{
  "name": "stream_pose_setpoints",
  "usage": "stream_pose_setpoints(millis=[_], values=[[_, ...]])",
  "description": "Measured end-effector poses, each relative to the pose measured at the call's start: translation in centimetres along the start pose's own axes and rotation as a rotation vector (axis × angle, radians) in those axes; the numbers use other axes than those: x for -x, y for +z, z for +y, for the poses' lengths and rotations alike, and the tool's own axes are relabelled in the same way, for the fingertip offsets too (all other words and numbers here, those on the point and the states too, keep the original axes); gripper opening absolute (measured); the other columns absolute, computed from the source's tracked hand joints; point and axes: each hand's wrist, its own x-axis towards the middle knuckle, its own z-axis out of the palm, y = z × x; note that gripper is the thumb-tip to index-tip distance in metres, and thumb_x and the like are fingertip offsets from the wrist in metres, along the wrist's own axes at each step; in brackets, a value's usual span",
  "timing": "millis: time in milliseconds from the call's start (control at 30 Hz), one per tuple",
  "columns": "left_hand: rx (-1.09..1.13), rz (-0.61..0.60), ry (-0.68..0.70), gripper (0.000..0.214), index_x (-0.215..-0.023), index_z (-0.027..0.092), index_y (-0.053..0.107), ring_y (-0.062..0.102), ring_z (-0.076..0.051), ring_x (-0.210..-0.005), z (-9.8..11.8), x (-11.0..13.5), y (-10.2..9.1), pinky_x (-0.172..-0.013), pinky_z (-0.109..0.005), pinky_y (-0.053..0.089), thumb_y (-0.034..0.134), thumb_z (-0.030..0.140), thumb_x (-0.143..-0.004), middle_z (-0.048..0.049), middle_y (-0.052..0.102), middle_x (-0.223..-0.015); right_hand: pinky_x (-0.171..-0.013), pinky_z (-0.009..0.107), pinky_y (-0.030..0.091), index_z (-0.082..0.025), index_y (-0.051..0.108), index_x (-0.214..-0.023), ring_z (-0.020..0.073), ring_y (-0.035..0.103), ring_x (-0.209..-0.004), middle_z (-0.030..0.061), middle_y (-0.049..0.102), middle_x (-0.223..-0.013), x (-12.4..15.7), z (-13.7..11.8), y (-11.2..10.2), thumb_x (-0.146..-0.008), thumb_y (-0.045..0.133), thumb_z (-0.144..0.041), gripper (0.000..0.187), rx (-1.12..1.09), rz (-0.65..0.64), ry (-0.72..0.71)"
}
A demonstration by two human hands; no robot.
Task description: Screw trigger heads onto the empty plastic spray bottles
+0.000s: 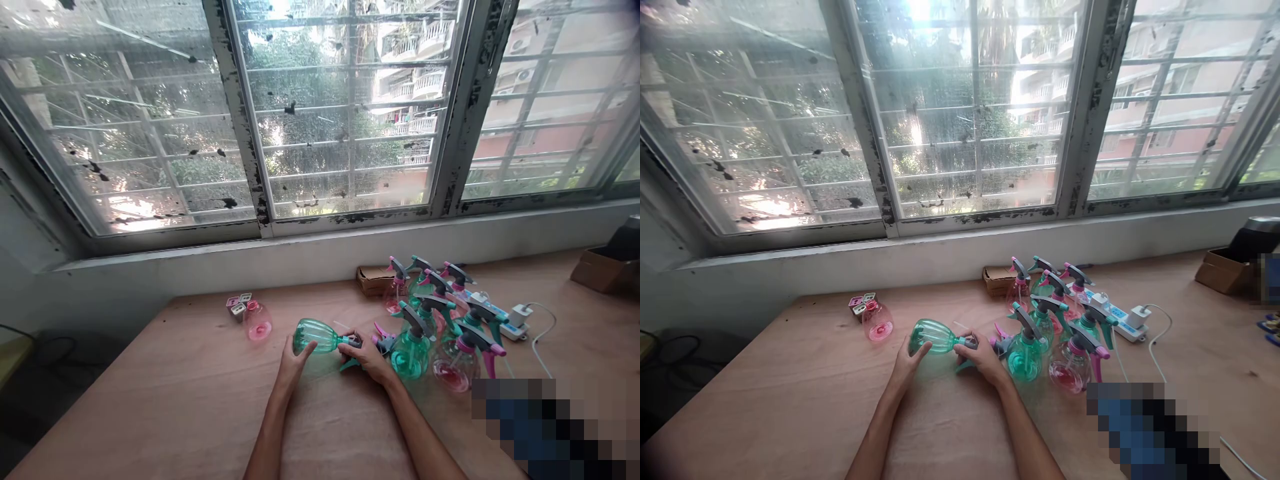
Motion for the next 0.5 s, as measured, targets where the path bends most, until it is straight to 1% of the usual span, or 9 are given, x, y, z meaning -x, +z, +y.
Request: stream_pose_setpoints(millis=[100, 233, 300, 400, 500], values=[[0.005, -0.034, 0.025, 0.052, -0.115, 0.019, 0.062, 0.058, -0.029, -0.120, 0.38, 0.10, -0.11, -0.105, -0.042, 0.041, 0.077, 0.037, -0.070, -0.0094, 0.067, -0.122, -0.059, 0.030, 0.049, -0.019, 0.060, -0.093, 0.0191, 0.063, -0.058, -0.0009, 0.068, -0.067, -0.10, 0.03, 0.01, -0.074, 0.079, -0.050, 0.041, -0.004, 0.029, -0.010], [0.027, -0.085, 0.042, 0.064, -0.123, 0.023, 0.059, 0.056, -0.027, -0.124, 0.59, 0.20, -0.25, -0.107, -0.039, 0.041, 0.082, 0.031, -0.064, -0.0071, 0.064, -0.130, -0.060, 0.031, 0.051, -0.020, 0.058, -0.092, 0.0192, 0.065, -0.060, 0.0001, 0.068, -0.073, -0.07, -0.02, 0.02, -0.076, 0.076, -0.053, 0.041, -0.018, 0.039, -0.013], [0.027, -0.071, 0.028, 0.064, -0.123, 0.021, 0.058, 0.058, -0.028, -0.122, 0.49, 0.14, -0.22, -0.105, -0.040, 0.043, 0.081, 0.034, -0.065, -0.0087, 0.065, -0.128, -0.059, 0.030, 0.050, -0.020, 0.058, -0.094, 0.0192, 0.064, -0.060, -0.0005, 0.068, -0.069, 0.03, -0.12, 0.04, -0.075, 0.077, -0.050, 0.041, -0.010, 0.026, -0.007], [0.011, -0.033, 0.000, 0.057, -0.118, 0.016, 0.060, 0.061, -0.031, -0.116, 0.33, -0.01, -0.14, -0.102, -0.044, 0.044, 0.076, 0.042, -0.070, -0.0124, 0.068, -0.120, -0.057, 0.028, 0.048, -0.019, 0.059, -0.094, 0.0190, 0.063, -0.058, -0.0016, 0.068, -0.061, 0.10, -0.26, 0.08, -0.072, 0.081, -0.047, 0.042, 0.008, 0.009, 0.002], [0.001, -0.041, 0.004, 0.051, -0.113, 0.016, 0.064, 0.060, -0.031, -0.117, 0.48, -0.01, -0.20, -0.103, -0.043, 0.042, 0.076, 0.041, -0.070, -0.0111, 0.070, -0.117, -0.057, 0.028, 0.048, -0.019, 0.059, -0.094, 0.0193, 0.063, -0.058, -0.0014, 0.068, -0.062, 0.03, -0.27, 0.12, -0.072, 0.080, -0.048, 0.042, 0.010, 0.024, -0.001]])
